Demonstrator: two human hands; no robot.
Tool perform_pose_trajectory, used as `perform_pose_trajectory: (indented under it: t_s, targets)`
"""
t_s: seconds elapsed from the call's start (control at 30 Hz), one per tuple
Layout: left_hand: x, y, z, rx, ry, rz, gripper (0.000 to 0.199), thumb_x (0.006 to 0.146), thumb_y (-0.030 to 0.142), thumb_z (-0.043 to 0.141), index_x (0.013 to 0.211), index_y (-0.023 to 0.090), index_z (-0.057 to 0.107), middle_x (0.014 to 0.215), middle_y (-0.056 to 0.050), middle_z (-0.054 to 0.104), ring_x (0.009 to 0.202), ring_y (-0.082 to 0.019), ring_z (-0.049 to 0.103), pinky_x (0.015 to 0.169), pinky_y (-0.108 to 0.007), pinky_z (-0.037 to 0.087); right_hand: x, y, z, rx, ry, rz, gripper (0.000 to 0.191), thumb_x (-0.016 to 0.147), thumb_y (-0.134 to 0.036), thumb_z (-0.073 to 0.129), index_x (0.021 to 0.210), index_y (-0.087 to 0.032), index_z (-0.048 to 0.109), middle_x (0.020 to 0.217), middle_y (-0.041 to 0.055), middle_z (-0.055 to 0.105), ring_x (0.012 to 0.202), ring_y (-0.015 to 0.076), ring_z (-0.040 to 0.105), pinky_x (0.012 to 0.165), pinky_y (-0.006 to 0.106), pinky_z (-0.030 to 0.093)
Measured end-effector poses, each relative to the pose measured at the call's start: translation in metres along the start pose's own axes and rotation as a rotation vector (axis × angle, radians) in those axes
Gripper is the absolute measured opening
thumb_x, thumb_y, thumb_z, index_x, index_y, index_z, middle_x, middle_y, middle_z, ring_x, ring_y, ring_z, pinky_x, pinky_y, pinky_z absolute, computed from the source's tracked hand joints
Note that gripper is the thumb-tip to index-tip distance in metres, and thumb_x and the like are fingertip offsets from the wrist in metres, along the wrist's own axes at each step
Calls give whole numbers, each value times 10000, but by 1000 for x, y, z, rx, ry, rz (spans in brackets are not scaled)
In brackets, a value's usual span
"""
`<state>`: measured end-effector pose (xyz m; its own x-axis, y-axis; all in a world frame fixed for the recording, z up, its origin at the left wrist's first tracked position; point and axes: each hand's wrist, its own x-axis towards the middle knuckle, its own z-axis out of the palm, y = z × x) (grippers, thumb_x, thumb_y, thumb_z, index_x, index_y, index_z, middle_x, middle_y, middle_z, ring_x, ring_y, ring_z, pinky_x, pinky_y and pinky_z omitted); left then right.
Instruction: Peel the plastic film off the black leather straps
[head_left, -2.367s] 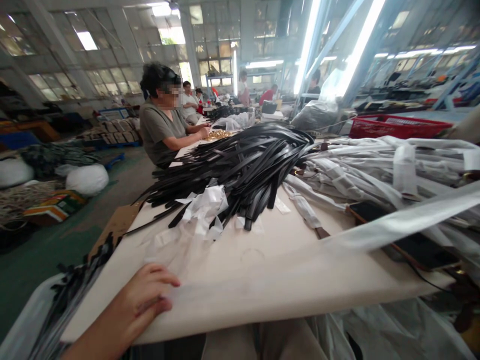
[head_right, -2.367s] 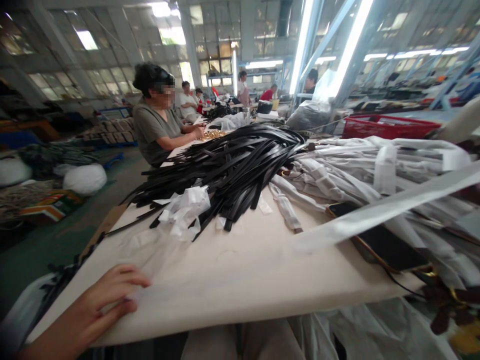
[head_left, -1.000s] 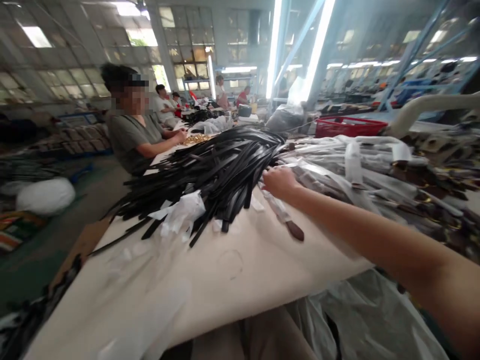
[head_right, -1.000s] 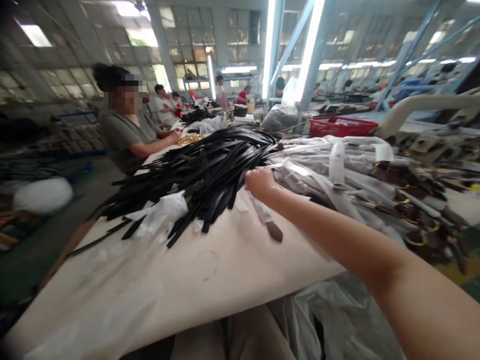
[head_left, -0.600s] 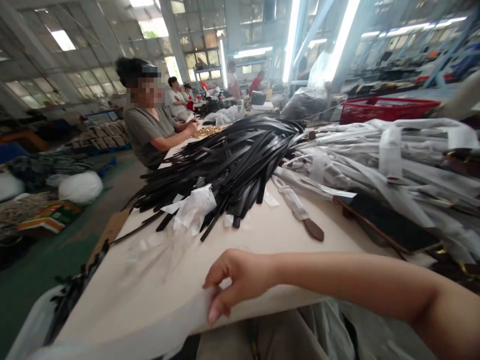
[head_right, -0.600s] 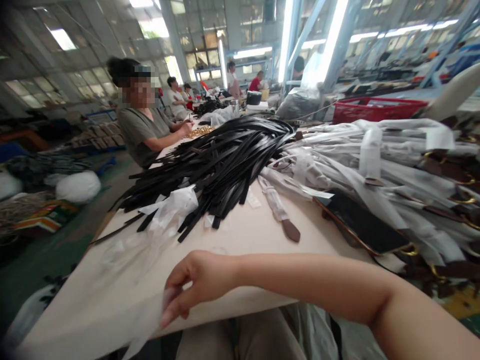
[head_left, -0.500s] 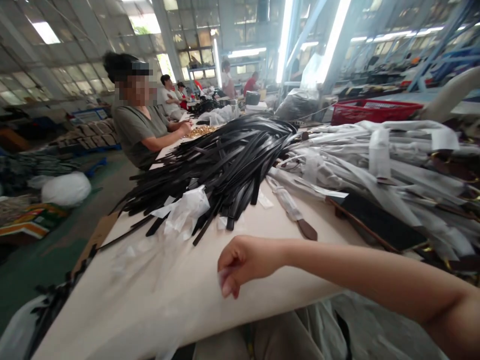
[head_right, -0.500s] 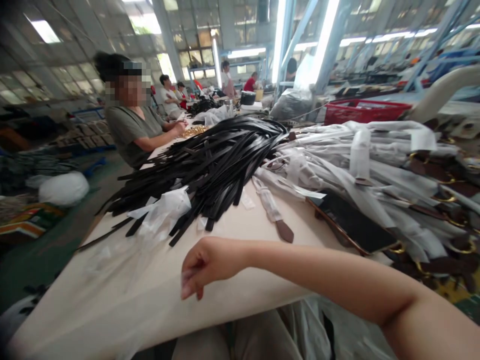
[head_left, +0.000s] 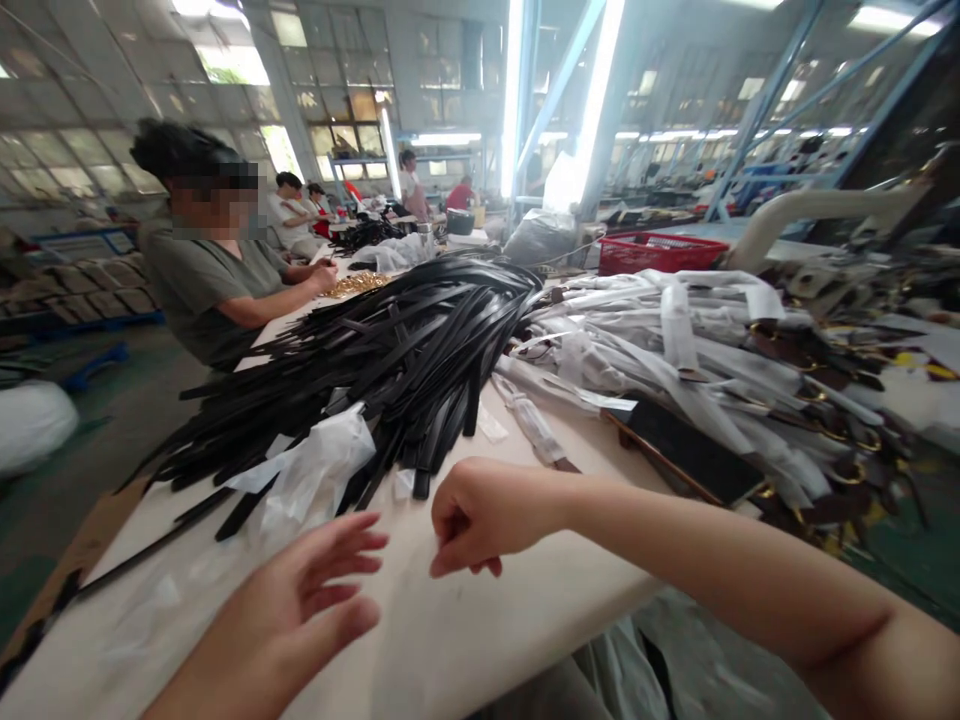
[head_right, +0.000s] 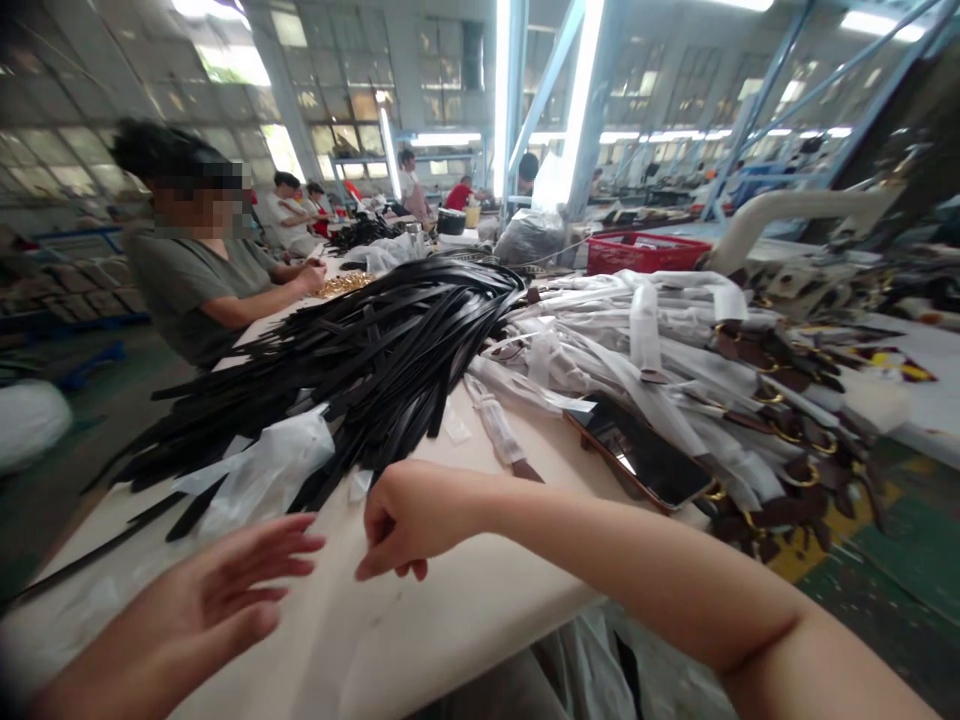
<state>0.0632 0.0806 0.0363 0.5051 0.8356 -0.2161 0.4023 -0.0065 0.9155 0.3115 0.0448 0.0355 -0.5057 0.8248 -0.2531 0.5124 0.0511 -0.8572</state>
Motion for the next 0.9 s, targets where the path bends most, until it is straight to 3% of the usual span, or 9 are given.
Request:
perform_pose_trajectory:
  t_s: [0.07, 0.13, 0.23, 0.33, 0.47, 0.6, 0.7, 0.8, 0.9]
  targets:
    - [28, 7, 20, -57, -113, -7, 564, 586, 248, 825, 1113, 176, 637, 887, -74, 719, 852, -243, 670, 744, -325, 535, 7, -5, -3, -40, 80, 15, 237, 788, -288, 670, 625, -132, 598, 506, -40, 582, 439, 58, 571, 423, 107, 406]
    - [54, 9, 34, -108, -164, 9, 455, 609, 236, 788, 1033, 142, 653, 779, -55, 715, 743, -208, 657, 691, -299, 512, 16, -4, -11, -31, 141, 34, 232, 807, -259, 642, 617, -134, 600, 492, -35, 581, 428, 63, 566, 398, 111, 395]
    - [77, 2, 38, -145, -80, 49, 330, 615, 276, 784, 883, 114, 681, 728, -50, 701, 681, -173, 619, 662, -273, 481, 43, 8, -34, 132, 340, 119, 364, 846, -350, 634, 564, -126, 580, 472, 2, 593, 382, 80, 546, 371, 147, 411]
    - [82, -11, 32, -164, -45, 29, 340, 598, 302, 798, 863, 109, 709, 718, -44, 690, 666, -156, 596, 659, -261, 466, 86, 23, -62, 285, 626, 238, 474, 875, -465, 590, 535, -140, 530, 403, 19, 536, 343, 99, 512, 337, 186, 421]
    - [76, -20, 28, -188, -35, -18, 388, 529, 269, 823, 861, 101, 711, 607, 8, 601, 585, -121, 525, 585, -232, 415, 122, 31, -83, 438, 710, 263, 420, 913, -357, 571, 560, -168, 443, 370, -48, 420, 316, 48, 397, 346, 160, 412]
    - [72, -20, 29, -177, -35, 2, 384, 513, 247, 831, 853, 109, 715, 584, 43, 513, 569, -100, 470, 547, -212, 366, 92, 27, -66, 589, 596, 157, 393, 885, -347, 620, 597, -161, 428, 431, -76, 415, 348, 15, 339, 401, 144, 422]
    - [72, -20, 32, -208, -103, -12, 381, 508, 223, 831, 856, 122, 713, 655, 6, 593, 623, -133, 531, 585, -232, 402, 52, 25, -35, 589, 389, -97, 386, 768, -470, 720, 692, -127, 560, 497, -31, 520, 393, 50, 449, 402, 169, 420]
    - [74, -23, 34, -238, -148, -31, 375, 506, 214, 829, 849, 126, 703, 698, -22, 647, 653, -159, 571, 609, -247, 430, 29, 30, -10, 513, 490, -348, 393, 750, -491, 723, 758, -112, 621, 545, -4, 570, 407, 61, 478, 368, 162, 372]
    - [77, -28, 35, -209, -113, -24, 394, 520, 233, 837, 868, 124, 687, 630, 10, 599, 603, -136, 541, 584, -238, 419, 26, 38, -3, 485, 685, -369, 379, 786, -489, 686, 734, -119, 619, 527, -7, 562, 385, 54, 442, 350, 166, 334]
